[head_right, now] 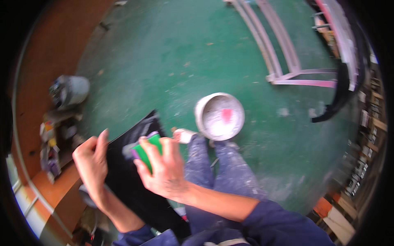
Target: The person sands a black car bumper with a sanding block, repeatedly dipping the block into a bucket of water. The person moves the bumper to different positions on a metal stand and continues sanding various sections of the surface.
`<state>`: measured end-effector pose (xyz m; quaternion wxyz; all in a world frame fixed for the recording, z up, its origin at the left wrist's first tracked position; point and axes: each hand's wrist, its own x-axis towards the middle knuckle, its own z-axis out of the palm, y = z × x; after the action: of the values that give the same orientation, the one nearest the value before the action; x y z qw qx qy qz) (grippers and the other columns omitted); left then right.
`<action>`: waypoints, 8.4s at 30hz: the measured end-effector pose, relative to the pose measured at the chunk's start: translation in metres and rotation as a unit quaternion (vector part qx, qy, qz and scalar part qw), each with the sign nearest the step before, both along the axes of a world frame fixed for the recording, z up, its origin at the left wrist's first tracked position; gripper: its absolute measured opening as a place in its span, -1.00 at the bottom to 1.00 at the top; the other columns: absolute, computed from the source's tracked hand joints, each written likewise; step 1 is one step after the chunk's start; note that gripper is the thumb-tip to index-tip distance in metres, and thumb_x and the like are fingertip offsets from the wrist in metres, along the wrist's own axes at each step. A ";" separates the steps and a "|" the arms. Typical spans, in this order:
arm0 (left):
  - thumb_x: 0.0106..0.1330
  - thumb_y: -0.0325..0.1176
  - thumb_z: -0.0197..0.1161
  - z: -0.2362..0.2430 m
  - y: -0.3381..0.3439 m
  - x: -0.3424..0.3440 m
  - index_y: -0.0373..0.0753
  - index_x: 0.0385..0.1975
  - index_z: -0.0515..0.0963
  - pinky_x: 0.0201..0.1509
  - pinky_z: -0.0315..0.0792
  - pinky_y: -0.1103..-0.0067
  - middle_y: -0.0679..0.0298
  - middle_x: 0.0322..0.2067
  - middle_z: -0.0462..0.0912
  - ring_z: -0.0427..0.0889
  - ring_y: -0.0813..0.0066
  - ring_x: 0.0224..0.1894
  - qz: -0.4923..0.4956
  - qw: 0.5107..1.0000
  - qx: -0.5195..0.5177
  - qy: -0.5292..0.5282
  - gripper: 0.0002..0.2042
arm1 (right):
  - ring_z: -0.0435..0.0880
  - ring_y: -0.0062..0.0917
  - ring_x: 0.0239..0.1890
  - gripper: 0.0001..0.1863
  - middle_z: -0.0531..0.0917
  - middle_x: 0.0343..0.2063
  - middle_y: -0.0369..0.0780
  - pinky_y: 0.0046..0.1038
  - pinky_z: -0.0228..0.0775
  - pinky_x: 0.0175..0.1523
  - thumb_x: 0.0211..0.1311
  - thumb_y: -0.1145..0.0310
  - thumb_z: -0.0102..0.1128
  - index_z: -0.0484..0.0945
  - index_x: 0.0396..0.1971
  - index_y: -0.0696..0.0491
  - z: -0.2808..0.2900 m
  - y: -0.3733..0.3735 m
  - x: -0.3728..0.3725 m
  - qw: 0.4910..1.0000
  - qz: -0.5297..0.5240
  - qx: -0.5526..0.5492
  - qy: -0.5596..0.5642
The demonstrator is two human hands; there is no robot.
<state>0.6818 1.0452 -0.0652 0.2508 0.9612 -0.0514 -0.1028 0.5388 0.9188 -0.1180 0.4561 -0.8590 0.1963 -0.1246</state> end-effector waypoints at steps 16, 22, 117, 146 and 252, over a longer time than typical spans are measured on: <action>0.58 -0.21 0.38 -0.042 0.038 0.004 -0.40 -0.62 0.30 -0.47 0.00 0.39 0.31 -0.66 0.13 0.08 0.59 -0.52 0.015 0.999 -0.025 -0.017 -0.44 | 0.48 0.01 0.02 -0.35 0.40 0.00 0.09 -0.04 0.46 0.03 0.45 0.30 0.34 0.37 0.45 0.15 0.008 0.027 0.015 0.997 -0.059 0.052 0.009; 0.59 -0.23 0.37 -0.035 0.028 0.006 -0.40 -0.62 0.30 -0.47 0.00 0.41 0.32 -0.66 0.12 0.07 0.61 -0.52 0.000 0.999 -0.025 -0.019 -0.45 | 0.50 0.06 0.03 -0.37 0.42 0.01 0.11 -0.03 0.47 0.04 0.48 0.29 0.33 0.35 0.42 0.17 -0.017 -0.001 0.061 0.991 -0.119 0.061 0.004; 0.58 0.04 0.30 -0.118 -0.226 -0.159 -0.29 0.45 0.39 0.30 0.70 0.22 0.11 0.34 0.60 0.66 0.21 0.32 0.480 0.223 -0.812 -0.246 -0.36 | 0.46 0.09 0.10 -0.35 0.45 0.24 0.14 -0.06 0.47 0.21 0.15 0.31 0.59 0.68 0.31 -0.07 -0.010 -0.138 0.122 0.645 0.649 -0.215 -0.342; 0.58 -0.23 0.36 -0.107 -0.247 -0.171 -0.36 0.32 0.51 0.17 0.78 0.23 0.10 0.18 0.69 0.75 0.23 0.16 0.534 0.181 -0.786 -0.252 -0.55 | 0.45 0.07 0.21 -0.36 0.42 0.34 0.16 -0.02 0.35 0.34 0.18 0.44 0.50 0.65 0.32 0.05 0.011 -0.121 0.103 0.655 0.657 -0.232 -0.293; 0.53 -0.34 0.42 -0.116 -0.281 -0.188 -0.37 0.19 0.60 0.18 0.76 0.23 0.17 0.08 0.73 0.77 0.29 0.10 0.544 0.138 -0.798 -0.219 -0.65 | 0.48 0.02 0.09 -0.27 0.44 0.04 0.11 -0.05 0.41 0.19 0.26 0.40 0.52 0.46 0.43 0.11 0.024 -0.062 0.119 0.767 0.481 -0.248 -0.346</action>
<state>0.4934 0.7645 -0.1812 0.8464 -0.0167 0.3787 0.3741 0.6583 0.8563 -0.0937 0.2642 -0.8231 -0.4509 -0.2222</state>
